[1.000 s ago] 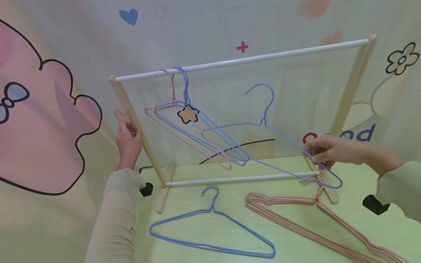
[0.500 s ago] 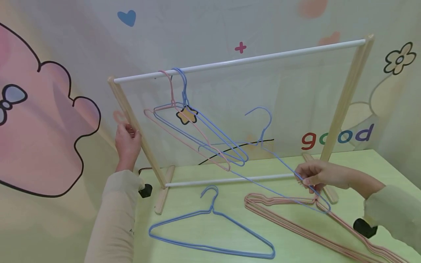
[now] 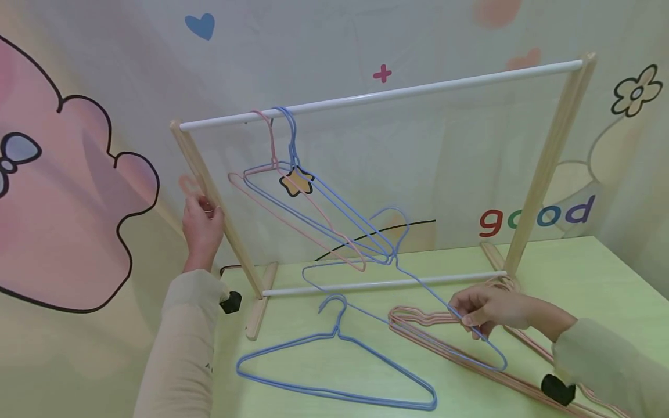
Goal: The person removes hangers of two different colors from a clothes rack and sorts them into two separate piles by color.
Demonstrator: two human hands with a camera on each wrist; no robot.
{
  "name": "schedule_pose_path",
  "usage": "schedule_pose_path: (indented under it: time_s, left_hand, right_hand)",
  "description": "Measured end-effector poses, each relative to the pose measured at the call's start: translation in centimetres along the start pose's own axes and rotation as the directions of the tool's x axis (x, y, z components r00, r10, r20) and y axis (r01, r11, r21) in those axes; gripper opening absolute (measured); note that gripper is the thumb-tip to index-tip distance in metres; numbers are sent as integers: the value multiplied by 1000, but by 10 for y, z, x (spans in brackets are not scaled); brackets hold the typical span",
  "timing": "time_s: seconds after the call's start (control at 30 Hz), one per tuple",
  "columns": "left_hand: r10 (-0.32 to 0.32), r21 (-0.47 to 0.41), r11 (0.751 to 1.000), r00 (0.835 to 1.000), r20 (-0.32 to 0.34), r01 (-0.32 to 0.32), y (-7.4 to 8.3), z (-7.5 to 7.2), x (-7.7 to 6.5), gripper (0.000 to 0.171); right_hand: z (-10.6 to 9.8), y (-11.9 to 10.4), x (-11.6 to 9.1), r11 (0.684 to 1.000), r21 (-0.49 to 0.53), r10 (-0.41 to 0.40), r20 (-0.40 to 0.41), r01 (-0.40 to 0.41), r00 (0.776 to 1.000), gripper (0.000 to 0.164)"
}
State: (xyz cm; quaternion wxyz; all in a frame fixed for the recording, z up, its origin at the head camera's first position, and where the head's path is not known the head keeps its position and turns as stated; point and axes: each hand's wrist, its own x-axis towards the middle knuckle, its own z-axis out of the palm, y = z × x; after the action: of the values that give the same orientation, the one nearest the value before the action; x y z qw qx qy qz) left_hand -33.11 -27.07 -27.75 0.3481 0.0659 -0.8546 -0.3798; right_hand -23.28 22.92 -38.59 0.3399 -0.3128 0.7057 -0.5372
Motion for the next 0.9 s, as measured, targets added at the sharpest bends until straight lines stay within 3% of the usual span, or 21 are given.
schedule_pose_path:
  time_s: [0.4, 0.77, 0.9]
  left_hand:
    - [18, -7, 1000, 1000, -12, -18, -3, 0, 1, 24]
    - [16, -8, 1000, 1000, -18, -16, -2, 1, 0, 24]
    - [18, -12, 1000, 1000, -18, -18, -1, 0, 1, 24]
  right_hand:
    - [32, 27, 28, 991, 132, -9, 141, -9, 990, 25]
    - [56, 32, 53, 984, 181, -29, 199, -8, 980, 32]
    - [64, 34, 64, 981, 192, -11, 210, -30, 978, 27]
